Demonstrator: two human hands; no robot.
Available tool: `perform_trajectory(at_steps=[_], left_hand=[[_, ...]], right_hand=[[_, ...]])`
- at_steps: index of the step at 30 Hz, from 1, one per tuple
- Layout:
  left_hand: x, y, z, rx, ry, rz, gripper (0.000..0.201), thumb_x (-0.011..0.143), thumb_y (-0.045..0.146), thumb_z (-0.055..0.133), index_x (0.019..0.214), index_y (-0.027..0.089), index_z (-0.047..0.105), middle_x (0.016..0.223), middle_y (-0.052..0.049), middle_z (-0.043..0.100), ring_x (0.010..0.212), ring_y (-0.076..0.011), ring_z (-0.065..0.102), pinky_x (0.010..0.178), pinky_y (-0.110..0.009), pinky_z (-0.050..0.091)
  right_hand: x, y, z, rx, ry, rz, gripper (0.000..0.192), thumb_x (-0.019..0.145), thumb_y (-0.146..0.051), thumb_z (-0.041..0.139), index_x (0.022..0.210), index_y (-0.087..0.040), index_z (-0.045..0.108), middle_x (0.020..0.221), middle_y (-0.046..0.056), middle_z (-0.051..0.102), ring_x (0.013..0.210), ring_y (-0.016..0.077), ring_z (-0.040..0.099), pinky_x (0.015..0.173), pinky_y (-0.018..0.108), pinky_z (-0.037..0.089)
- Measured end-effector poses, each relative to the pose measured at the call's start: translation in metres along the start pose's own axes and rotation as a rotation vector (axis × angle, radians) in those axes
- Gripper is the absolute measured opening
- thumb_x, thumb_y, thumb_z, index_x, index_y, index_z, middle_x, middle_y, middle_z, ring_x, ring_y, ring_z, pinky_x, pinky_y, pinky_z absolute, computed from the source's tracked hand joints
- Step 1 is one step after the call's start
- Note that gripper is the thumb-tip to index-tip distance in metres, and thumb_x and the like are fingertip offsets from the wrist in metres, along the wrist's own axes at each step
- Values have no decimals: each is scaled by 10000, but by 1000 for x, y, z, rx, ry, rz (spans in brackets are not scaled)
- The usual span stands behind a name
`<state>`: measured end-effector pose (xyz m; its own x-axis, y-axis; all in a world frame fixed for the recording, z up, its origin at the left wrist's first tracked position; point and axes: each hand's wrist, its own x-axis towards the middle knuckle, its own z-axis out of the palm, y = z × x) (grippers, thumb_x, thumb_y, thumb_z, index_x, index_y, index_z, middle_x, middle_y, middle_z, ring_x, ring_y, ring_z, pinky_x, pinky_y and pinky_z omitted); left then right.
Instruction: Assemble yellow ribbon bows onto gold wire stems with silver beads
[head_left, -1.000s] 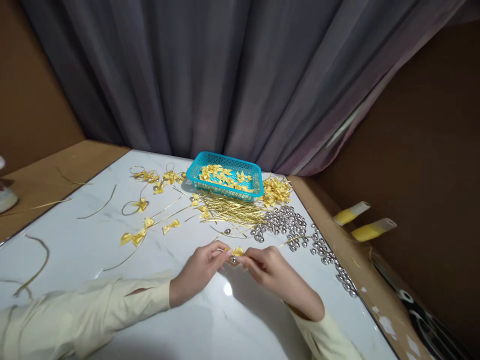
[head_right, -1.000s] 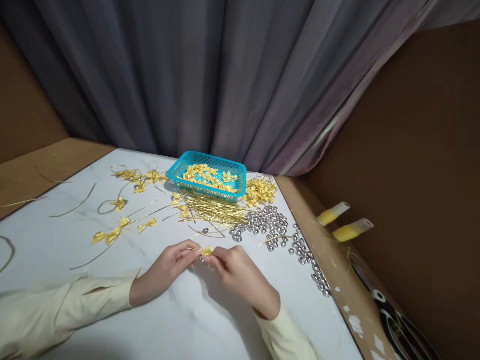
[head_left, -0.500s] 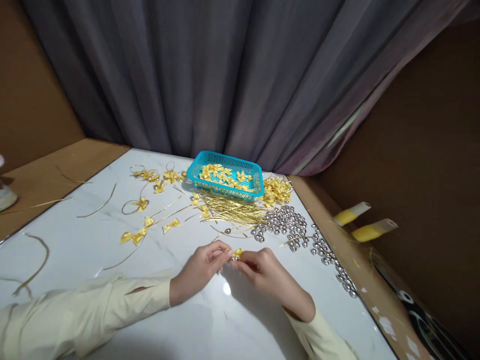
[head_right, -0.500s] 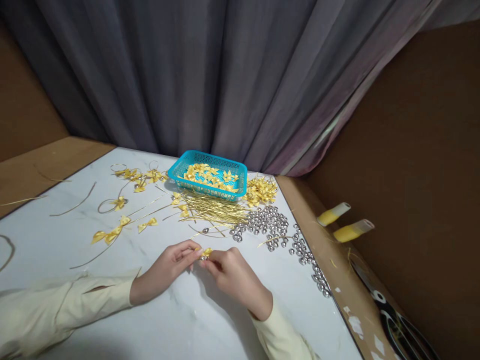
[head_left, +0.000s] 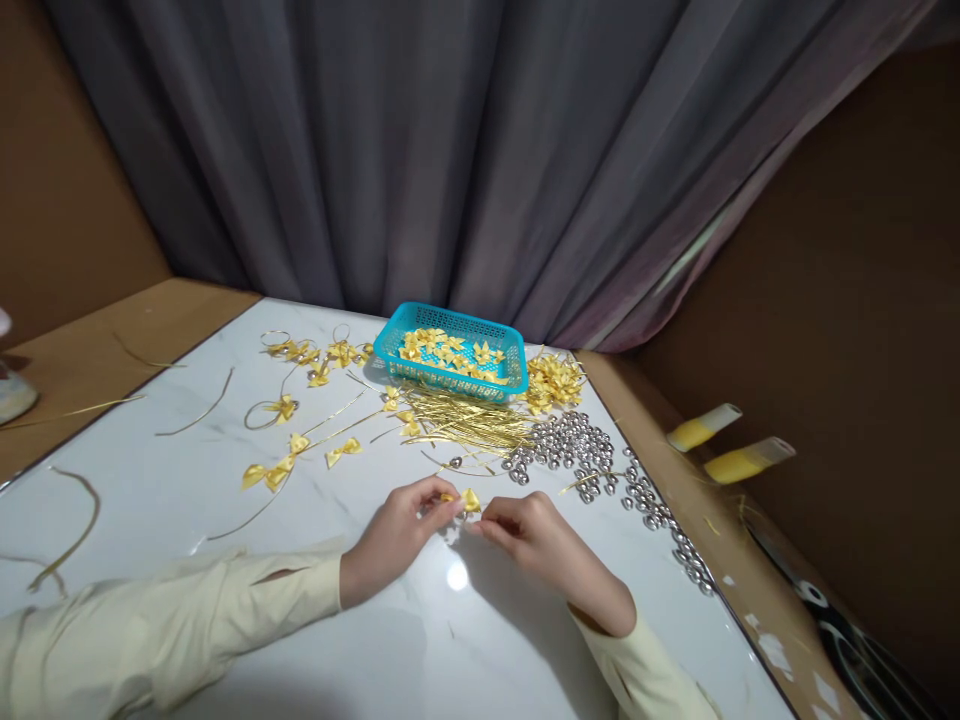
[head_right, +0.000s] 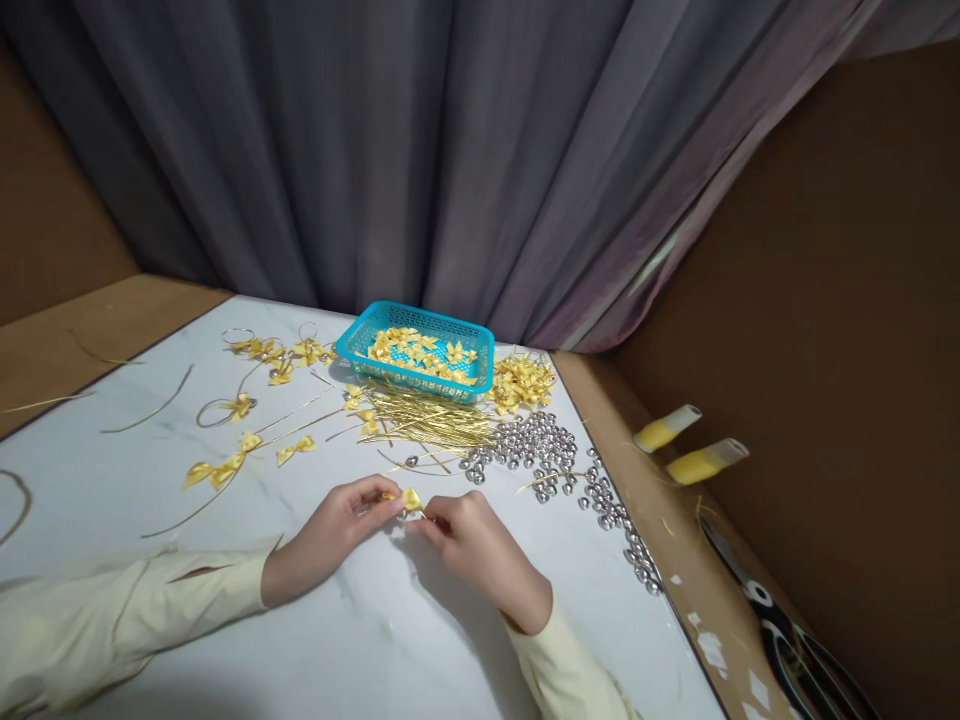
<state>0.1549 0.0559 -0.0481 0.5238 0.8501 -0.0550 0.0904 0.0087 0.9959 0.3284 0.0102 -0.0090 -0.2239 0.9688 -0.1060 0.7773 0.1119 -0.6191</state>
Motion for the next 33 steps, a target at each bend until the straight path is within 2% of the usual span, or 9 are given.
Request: perform_trajectory(at_steps=[4,8,13,16,22,26,29,33], left_hand=[[2,2,0,-90,-16,-52,238,775,383,578,761,146,587,735,-25,588,690,-146,507,634,-249,388],[3,3,0,-215,-64,-103,282,736,419,624,749,140,584,719,-33,609,673,-143,528,636,-254,391],[6,9,-3,-334,-58,-154,301,705,425,666,755,145,570,723,-48,648,680,-150,558,639,-257,395],[8,15,-7,-340,-28,-134,283,690,399,688,760,148,577,704,-35,644,692,-151,565,649,-254,404],[9,31,-14,-309,-31,-19,204,731,344,667,754,157,587,708,-14,636,715,-147,566,691,-254,409],[10,39,-18,-321,-8,28,181,741,320,666,760,161,581,700,-6,635,703,-140,556,696,-254,409],[15,41,-22,-393,1,-14,182,733,309,680,783,166,580,683,12,612,691,-126,552,666,-230,396],[23,37,-30,-543,-6,-135,171,722,258,698,824,154,611,719,9,602,719,-109,549,682,-205,393]], right_hand=[[-1,13,-9,-77,6,-3,241,842,-276,519,664,-146,614,511,-17,522,476,86,402,485,192,279],[1,39,-26,-318,181,86,298,839,-269,477,597,-163,615,503,13,555,473,116,438,497,219,284],[-4,78,-57,-408,382,239,356,827,-343,434,588,-155,619,518,87,589,476,165,467,497,257,250],[-9,91,-70,-418,476,295,430,828,-413,405,570,-147,622,507,111,594,466,168,458,493,261,246],[-7,91,-64,-383,554,335,424,812,-433,421,606,-144,653,534,135,612,484,180,462,493,269,221],[0,86,-57,-280,553,299,490,796,-519,432,568,-139,639,495,94,579,468,151,425,499,261,254],[1,82,-59,-169,572,266,568,780,-617,417,539,-138,607,439,36,511,455,127,405,491,243,282],[-3,78,-65,-24,649,273,563,786,-623,427,498,-153,537,418,-4,455,426,106,383,461,232,289]])
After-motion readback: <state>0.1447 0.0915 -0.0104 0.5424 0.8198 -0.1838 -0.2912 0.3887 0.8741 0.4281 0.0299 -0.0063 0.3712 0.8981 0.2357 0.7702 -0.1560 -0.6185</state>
